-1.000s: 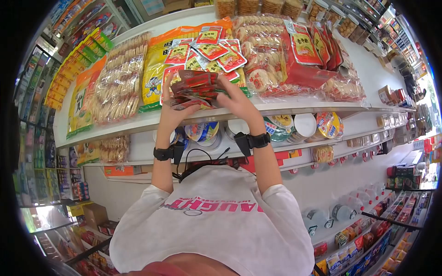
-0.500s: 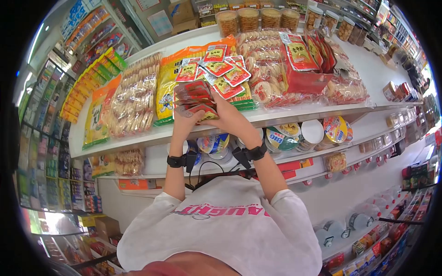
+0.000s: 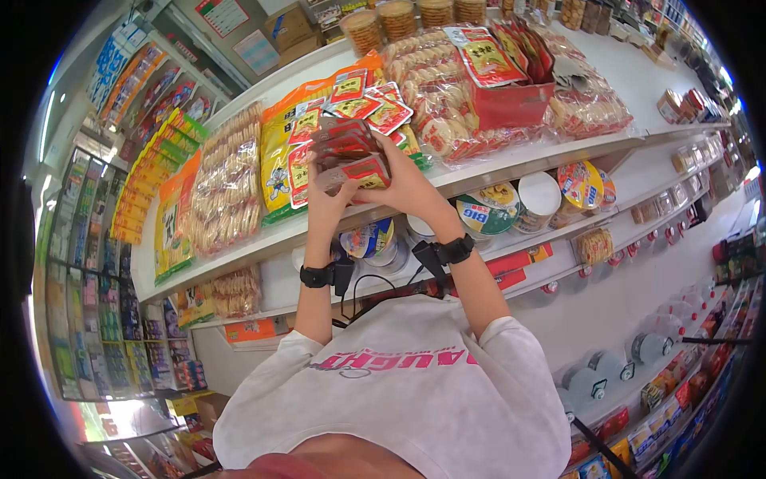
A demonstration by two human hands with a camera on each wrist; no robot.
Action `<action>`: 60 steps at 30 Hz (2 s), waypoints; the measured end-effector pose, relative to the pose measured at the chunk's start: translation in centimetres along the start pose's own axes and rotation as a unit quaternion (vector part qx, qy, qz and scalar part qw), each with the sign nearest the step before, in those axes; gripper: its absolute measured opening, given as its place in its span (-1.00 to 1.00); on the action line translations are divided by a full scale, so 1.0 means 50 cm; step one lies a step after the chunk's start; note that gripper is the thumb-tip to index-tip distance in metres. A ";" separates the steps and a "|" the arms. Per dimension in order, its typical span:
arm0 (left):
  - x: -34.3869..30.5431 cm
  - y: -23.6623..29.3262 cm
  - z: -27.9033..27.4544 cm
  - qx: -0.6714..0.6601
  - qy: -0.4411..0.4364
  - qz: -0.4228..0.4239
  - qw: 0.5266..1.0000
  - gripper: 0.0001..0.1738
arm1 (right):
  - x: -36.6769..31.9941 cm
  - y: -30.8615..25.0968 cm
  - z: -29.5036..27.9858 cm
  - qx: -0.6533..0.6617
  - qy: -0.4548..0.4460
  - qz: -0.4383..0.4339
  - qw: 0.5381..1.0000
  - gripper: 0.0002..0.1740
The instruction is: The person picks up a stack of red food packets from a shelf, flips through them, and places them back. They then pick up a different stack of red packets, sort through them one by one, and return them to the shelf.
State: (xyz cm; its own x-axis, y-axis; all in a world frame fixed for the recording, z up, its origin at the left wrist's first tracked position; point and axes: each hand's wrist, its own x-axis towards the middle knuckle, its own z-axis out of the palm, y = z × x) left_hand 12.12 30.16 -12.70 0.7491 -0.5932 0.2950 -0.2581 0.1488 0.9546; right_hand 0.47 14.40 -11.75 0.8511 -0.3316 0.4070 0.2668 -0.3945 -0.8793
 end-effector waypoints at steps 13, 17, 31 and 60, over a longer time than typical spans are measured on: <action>0.004 0.000 -0.027 0.074 -0.051 0.017 0.996 -0.07 | 0.014 0.038 0.007 -0.027 -0.071 0.027 0.997 0.19; 0.004 -0.010 -0.031 0.054 -0.042 -0.009 0.998 -0.01 | 0.012 0.048 0.018 -0.017 -0.044 -0.030 0.998 0.01; -0.006 0.069 0.018 -0.263 0.031 -0.017 0.964 -0.46 | 0.047 -0.131 -0.012 -0.092 0.015 -0.061 0.994 0.12; -0.008 0.054 0.047 -0.483 0.084 -0.068 0.869 -0.37 | -0.082 -0.051 0.063 0.390 0.132 0.108 0.905 -0.13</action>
State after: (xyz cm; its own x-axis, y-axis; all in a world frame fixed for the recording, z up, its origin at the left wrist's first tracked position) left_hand 9.68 28.94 -10.32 0.8315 -0.5463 0.1009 0.4128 0.7291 0.5460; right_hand -2.28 19.46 -11.96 0.8115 -0.5622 0.1595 0.4324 0.3940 -0.8110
